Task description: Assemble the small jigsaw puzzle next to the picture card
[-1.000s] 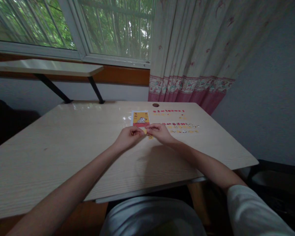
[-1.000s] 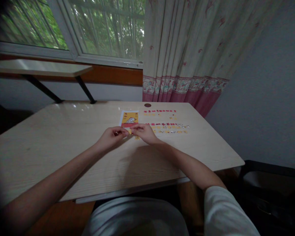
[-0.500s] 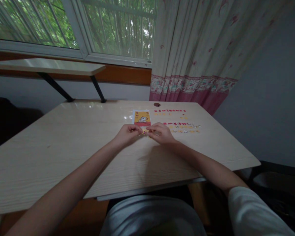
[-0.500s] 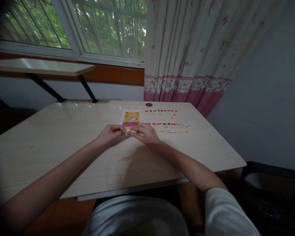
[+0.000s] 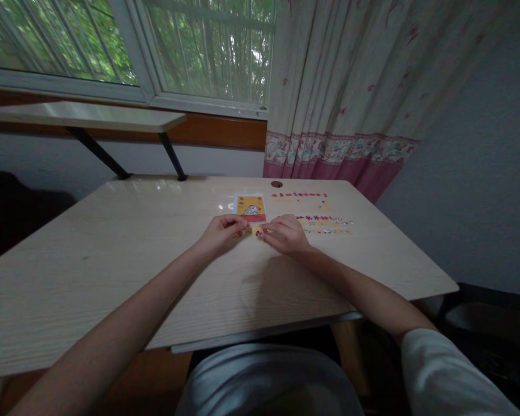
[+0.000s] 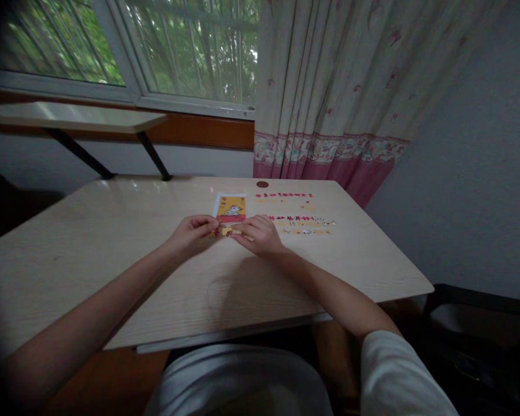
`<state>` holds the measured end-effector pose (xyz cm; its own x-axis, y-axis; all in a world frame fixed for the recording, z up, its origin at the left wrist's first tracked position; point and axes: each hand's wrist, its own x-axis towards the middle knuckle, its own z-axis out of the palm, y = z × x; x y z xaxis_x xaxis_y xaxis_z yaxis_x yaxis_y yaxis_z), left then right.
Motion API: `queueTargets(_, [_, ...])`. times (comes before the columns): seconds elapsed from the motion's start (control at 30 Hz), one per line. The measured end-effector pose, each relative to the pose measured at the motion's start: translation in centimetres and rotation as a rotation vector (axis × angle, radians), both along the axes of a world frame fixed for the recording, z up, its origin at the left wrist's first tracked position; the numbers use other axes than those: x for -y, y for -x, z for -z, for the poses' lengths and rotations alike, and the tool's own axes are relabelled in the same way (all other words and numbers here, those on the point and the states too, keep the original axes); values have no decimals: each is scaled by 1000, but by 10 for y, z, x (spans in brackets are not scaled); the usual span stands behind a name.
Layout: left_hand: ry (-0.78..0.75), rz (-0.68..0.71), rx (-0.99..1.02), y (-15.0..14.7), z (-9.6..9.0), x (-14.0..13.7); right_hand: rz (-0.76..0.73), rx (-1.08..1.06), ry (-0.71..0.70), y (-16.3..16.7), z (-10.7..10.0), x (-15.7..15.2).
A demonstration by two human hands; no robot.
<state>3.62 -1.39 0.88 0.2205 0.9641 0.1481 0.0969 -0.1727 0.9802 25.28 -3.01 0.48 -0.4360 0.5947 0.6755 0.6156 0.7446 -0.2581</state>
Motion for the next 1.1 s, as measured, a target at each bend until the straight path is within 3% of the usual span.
queueTargets(0.1, [-72,-115,-53,15,6,-13,22,-22,-2,0,-3,2])
queueTargets(0.17, [-191,-159,-285,28,8,-21,25,-30,13,1,-4,3])
queueTargets(0.23, [-306,-117,-509,39,7,-26,25,-14,73,5,-4,3])
queueTargets(0.33, [-411,-29,-651,48,4,-28,4,64,242,15,-3,0])
queueTargets(0.43, [-465,34,-694,49,4,-29,-39,122,380,28,-2,-7])
queueTargets(0.53, [-488,76,-719,49,7,-31,-41,131,424,41,-3,-12])
queueTargets(1.1, [-539,103,-789,47,8,-30,-20,195,387,52,7,-21])
